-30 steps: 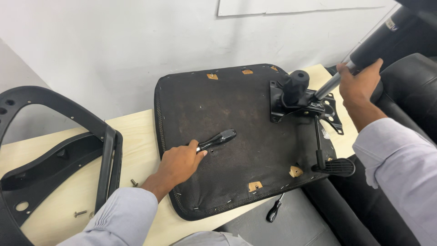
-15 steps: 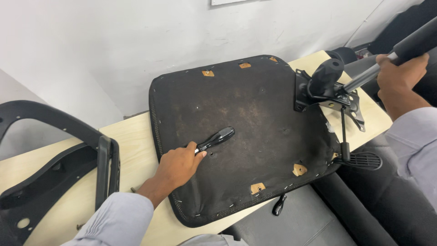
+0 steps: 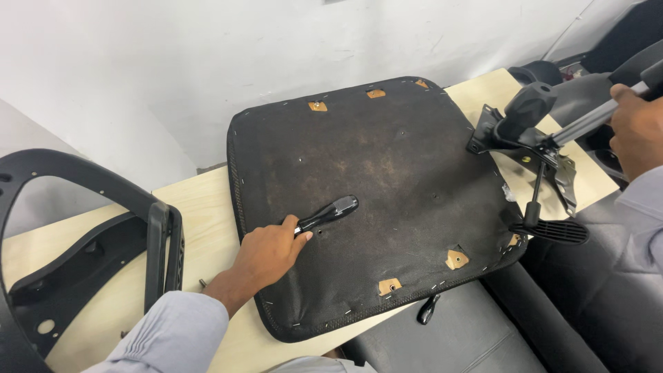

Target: The person uses a screwdriver to remove screws from the underside of an office chair, detaching the central gas-lift column and then unscrews a corner bracket. The removed parts and screws are placed on the table.

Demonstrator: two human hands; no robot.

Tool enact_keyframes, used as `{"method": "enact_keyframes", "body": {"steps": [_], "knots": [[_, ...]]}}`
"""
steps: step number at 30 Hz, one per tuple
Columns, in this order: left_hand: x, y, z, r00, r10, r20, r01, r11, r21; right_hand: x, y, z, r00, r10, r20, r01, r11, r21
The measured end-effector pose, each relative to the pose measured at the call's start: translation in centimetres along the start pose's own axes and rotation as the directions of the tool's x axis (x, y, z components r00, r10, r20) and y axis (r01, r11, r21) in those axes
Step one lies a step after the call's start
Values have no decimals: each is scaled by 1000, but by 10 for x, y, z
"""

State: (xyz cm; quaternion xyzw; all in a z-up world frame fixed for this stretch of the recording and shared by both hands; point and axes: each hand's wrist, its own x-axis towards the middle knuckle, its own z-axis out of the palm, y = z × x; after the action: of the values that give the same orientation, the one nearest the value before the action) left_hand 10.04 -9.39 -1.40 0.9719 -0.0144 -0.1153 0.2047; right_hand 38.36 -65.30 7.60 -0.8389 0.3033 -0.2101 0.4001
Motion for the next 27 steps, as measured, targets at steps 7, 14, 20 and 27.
{"method": "enact_keyframes", "body": {"steps": [7, 14, 20, 27], "knots": [[2, 1, -4, 1000, -4, 3, 4, 1000, -10, 2, 3, 0, 993, -114, 45, 116, 992, -47], [5, 4, 0, 999, -39, 31, 39, 999, -5, 34, 4, 34, 993, -113, 30, 113, 994, 1], [0, 7, 1, 1000, -21, 5, 21, 999, -25, 40, -2, 67, 997, -66, 43, 62, 994, 87], [11, 4, -4, 993, -58, 105, 58, 998, 5, 65, 9, 72, 999, 7, -47, 5, 968, 251]]}}
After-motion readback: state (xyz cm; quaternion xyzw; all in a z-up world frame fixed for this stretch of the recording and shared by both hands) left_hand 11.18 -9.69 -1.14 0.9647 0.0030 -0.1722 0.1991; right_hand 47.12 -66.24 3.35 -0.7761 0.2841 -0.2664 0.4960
